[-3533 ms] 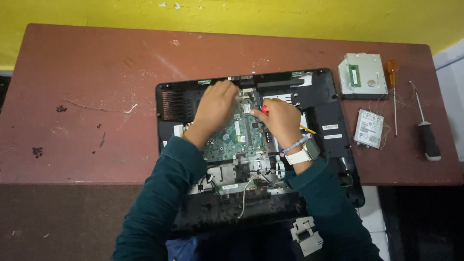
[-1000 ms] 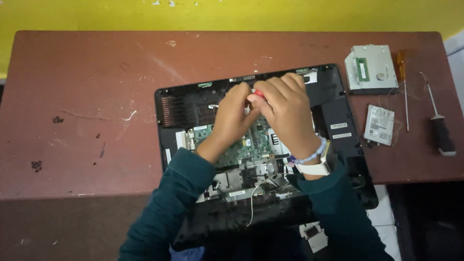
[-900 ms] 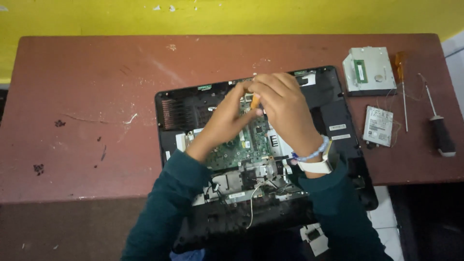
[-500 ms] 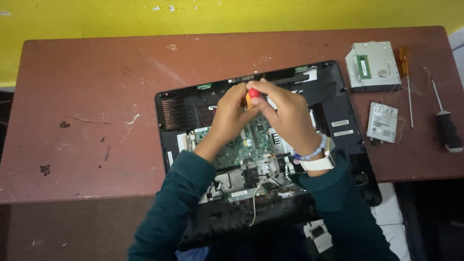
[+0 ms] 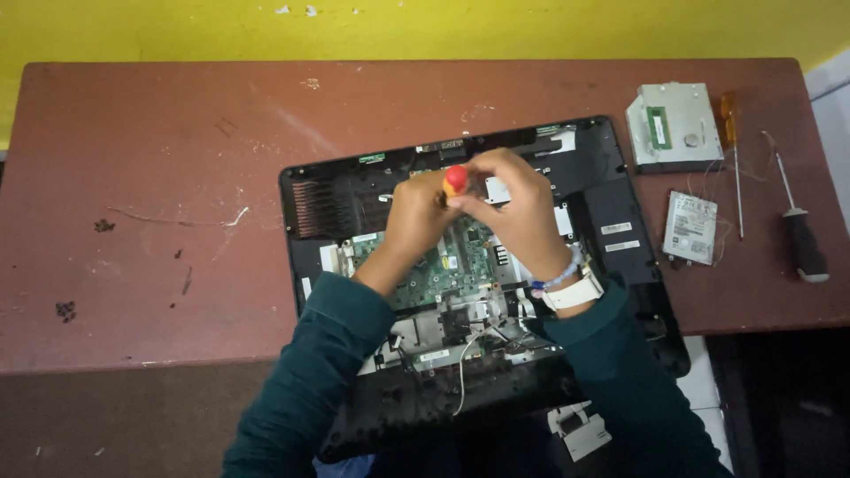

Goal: Disassembling and repairing internal laptop components using a screwdriver.

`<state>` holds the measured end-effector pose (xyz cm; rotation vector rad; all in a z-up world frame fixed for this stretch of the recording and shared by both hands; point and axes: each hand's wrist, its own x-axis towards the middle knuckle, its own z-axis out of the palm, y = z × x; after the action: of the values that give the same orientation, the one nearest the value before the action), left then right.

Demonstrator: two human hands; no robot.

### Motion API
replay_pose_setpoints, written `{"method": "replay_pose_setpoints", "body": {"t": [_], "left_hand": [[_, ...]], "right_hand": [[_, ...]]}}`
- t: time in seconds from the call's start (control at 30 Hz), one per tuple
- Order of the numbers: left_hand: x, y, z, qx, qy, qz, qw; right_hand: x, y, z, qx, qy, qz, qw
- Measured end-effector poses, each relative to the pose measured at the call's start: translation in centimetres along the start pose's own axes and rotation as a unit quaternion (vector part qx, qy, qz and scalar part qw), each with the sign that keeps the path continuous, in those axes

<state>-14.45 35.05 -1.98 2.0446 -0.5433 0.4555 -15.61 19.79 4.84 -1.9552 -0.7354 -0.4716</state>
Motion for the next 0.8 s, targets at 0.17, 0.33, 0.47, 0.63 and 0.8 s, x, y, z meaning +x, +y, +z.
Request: {"method": "replay_pose_setpoints", "body": {"t": [0.17,0.33,0.47,0.63,0.8], "left_hand": [[0.6,0.8,-3.7,-0.045,-0.106,-0.022,0.993],[0.7,1.5,-4.7,-0.077,-0.171,-0.057,0.981],[0.5,0.2,-3.0,-0.026,-0.103,-0.018,0.994],[-0.4,-1.3,-0.4,0.020,-0.087,-0.010,0.996],[0.9,2.4,-4.0,-0.084,-0.114,0.006,0.990]], "right_hand": [[0.2,1.0,0.5,-0.055,-0.015,-0.051,0.997],[0.0,0.7,-0.5,-0.028,-0.057,-0.049,0.997],[0.0,0.2,-1.0,0.116,-0.015,0.062,0.991],[-0.5,-0.3,-0.6,0.070,0.054,0.027,0.996],[-0.2,-1.4,-0.6,0.118,0.001,0.052,0.992]]}}
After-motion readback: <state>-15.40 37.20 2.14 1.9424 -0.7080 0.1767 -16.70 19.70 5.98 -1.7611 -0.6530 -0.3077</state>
